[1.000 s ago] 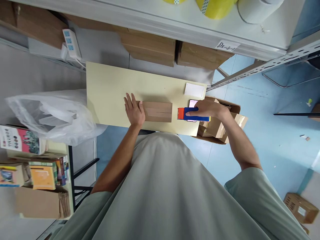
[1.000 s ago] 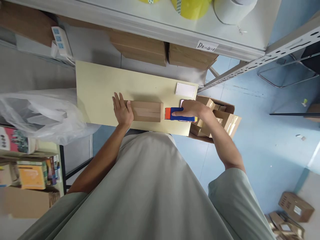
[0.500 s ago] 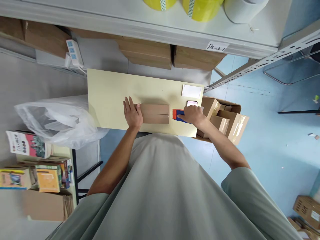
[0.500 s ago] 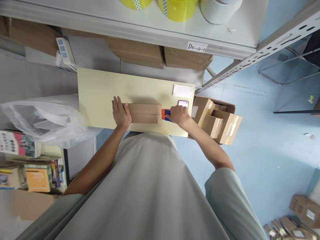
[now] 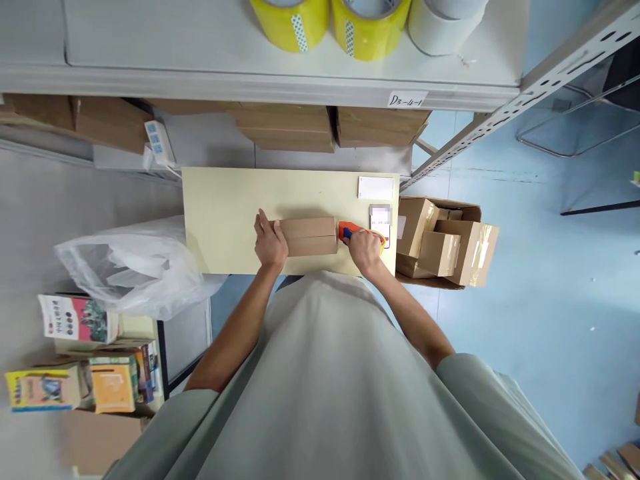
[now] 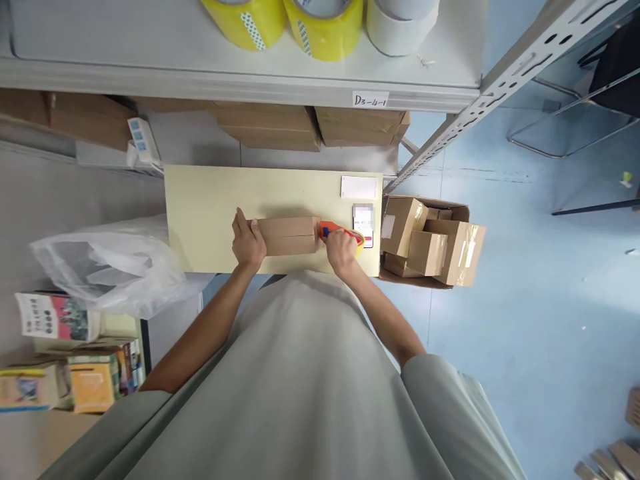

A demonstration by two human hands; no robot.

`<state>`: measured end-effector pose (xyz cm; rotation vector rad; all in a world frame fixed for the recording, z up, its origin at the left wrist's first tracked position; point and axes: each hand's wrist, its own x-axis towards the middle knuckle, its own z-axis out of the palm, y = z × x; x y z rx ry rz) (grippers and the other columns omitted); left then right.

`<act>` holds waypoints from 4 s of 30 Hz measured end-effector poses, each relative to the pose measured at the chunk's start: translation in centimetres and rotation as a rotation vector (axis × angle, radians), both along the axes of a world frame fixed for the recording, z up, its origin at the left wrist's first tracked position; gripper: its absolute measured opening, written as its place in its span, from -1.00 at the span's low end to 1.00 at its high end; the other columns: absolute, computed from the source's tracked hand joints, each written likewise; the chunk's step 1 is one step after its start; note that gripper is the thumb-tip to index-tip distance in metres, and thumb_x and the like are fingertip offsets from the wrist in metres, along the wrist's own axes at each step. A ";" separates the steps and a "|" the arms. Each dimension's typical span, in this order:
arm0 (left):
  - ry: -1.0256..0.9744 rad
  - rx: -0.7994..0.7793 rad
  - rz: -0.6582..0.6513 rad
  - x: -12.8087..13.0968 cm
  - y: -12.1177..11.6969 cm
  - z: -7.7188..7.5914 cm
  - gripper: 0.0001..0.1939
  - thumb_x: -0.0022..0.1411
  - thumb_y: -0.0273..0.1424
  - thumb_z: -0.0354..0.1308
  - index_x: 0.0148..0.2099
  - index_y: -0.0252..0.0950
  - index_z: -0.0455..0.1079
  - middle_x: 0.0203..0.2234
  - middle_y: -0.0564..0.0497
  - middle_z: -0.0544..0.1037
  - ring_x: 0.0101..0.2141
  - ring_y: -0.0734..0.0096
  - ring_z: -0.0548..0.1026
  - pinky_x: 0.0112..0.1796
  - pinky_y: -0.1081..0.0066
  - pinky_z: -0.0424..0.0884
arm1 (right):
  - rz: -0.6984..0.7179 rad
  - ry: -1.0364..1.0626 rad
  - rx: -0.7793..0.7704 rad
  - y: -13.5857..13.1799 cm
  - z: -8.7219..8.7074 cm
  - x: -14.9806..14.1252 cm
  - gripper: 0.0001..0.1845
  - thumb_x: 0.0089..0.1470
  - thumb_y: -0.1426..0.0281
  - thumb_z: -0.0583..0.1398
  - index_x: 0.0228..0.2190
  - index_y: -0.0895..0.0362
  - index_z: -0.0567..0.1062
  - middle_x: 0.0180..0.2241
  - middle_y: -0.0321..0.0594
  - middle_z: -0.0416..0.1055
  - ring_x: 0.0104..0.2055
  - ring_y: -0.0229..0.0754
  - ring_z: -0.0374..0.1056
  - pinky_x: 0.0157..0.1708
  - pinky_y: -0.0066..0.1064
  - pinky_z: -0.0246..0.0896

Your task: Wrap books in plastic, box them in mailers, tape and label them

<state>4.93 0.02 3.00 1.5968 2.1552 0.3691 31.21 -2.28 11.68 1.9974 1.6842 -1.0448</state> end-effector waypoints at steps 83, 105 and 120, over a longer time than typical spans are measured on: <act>-0.129 0.302 -0.597 -3.8 3.7 -5.1 -0.37 0.58 -0.05 -0.09 0.55 -0.01 0.33 0.58 0.11 0.25 0.59 0.11 0.08 0.63 -0.14 -0.19 | 0.790 -0.142 0.534 -7.8 -13.9 -6.6 -0.31 0.63 0.10 -0.26 0.25 0.45 0.26 -0.05 0.32 0.64 -0.03 0.21 0.58 -0.03 -0.13 0.30; -0.196 0.297 -0.587 -3.8 3.9 -4.8 -0.32 0.56 0.18 -0.14 0.46 0.00 0.40 0.44 0.15 0.47 0.61 0.35 -0.03 0.65 0.13 -0.31 | 0.681 -0.153 0.567 -6.5 -14.7 -5.9 -0.27 0.59 0.07 -0.24 0.22 0.47 0.30 -0.17 0.29 0.63 -0.17 0.19 0.54 -0.08 -0.12 0.37; -0.163 0.135 -0.754 -1.4 -1.4 -2.8 -0.52 0.64 -0.32 -0.23 0.24 -0.13 0.51 0.24 -0.14 0.61 0.52 0.18 0.29 0.61 -0.06 -0.04 | 0.776 0.071 0.303 -9.1 -13.2 -13.8 -0.46 0.58 0.39 -0.24 0.17 0.45 0.37 -0.12 0.34 0.60 -0.12 0.14 0.57 -0.10 -0.14 0.23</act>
